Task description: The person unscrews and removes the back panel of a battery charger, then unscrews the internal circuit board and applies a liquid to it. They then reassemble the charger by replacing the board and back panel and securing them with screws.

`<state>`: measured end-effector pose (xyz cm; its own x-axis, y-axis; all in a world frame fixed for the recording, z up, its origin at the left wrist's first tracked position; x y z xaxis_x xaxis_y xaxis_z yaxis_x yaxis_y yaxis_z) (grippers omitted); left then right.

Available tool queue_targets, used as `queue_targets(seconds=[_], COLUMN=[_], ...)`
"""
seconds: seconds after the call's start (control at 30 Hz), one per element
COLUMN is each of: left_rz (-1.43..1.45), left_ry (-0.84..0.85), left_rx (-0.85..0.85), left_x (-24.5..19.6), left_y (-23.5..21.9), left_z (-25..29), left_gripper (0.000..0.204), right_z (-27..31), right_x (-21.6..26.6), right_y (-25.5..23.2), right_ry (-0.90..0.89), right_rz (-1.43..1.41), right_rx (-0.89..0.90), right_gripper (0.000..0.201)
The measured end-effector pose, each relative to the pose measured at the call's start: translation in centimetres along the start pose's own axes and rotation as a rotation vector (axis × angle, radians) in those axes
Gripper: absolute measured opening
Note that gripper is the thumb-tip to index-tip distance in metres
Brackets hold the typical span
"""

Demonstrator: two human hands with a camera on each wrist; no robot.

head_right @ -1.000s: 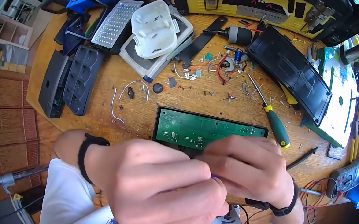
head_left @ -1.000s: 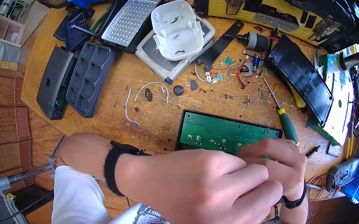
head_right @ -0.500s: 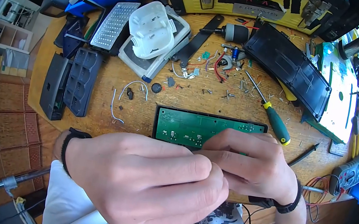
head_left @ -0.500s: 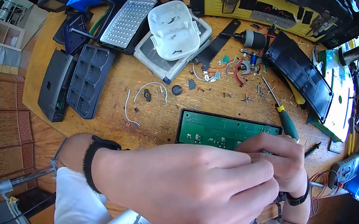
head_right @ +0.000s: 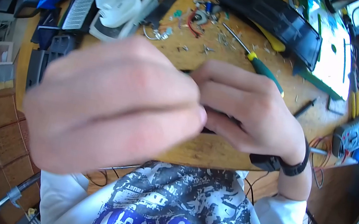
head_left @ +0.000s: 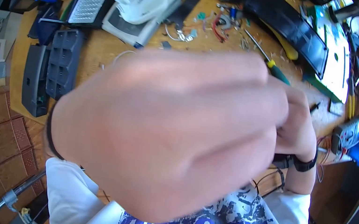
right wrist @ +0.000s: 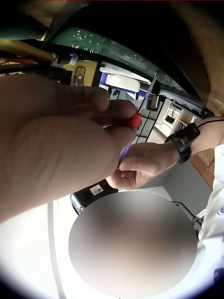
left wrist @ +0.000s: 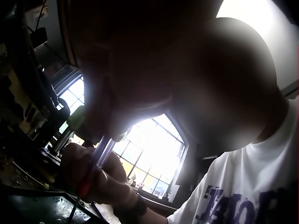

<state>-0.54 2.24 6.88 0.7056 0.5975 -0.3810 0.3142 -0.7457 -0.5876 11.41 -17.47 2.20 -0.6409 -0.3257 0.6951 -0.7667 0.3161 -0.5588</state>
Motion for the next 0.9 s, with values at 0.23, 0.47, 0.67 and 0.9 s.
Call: queue_targets(seconds=[0.23,0.47,0.67,0.9], left_rz=[-0.076,-0.048,-0.065,-0.108], left_ry=[-0.02,0.013,-0.092,-0.105], left_rx=[0.16,0.25,0.258,0.25], left_x=[-0.2,1.0,-0.3,0.4], left_y=[-0.9,-1.2,-0.9,-0.8], left_z=[-0.1,-0.5,-0.2,-0.3], left_gripper=[0.036,0.04,0.036,0.038], right_z=[0.0,0.3,0.0,0.3], right_x=[-0.1,-0.1,0.0,-0.1], right_y=[-0.2,-0.4,0.3,0.5], right_ry=[0.029,0.038,-0.029,-0.006], right_rz=[0.058,0.142,0.024,0.062], right_rx=[-0.038,0.03,-0.031,-0.007], right_gripper=[0.038,0.035,0.039,0.04])
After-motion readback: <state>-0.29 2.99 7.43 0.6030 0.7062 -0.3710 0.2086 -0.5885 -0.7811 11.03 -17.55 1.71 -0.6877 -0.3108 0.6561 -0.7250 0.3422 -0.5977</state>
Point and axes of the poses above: each hand's wrist, its own z-axis away from the middle knuckle, its own y-axis out of the palm, x = y × z, the point moved 1 cm from there along -z, towards the middle knuckle, and after that the axes turned 8 degrees about -y, right-handed, at the moved point
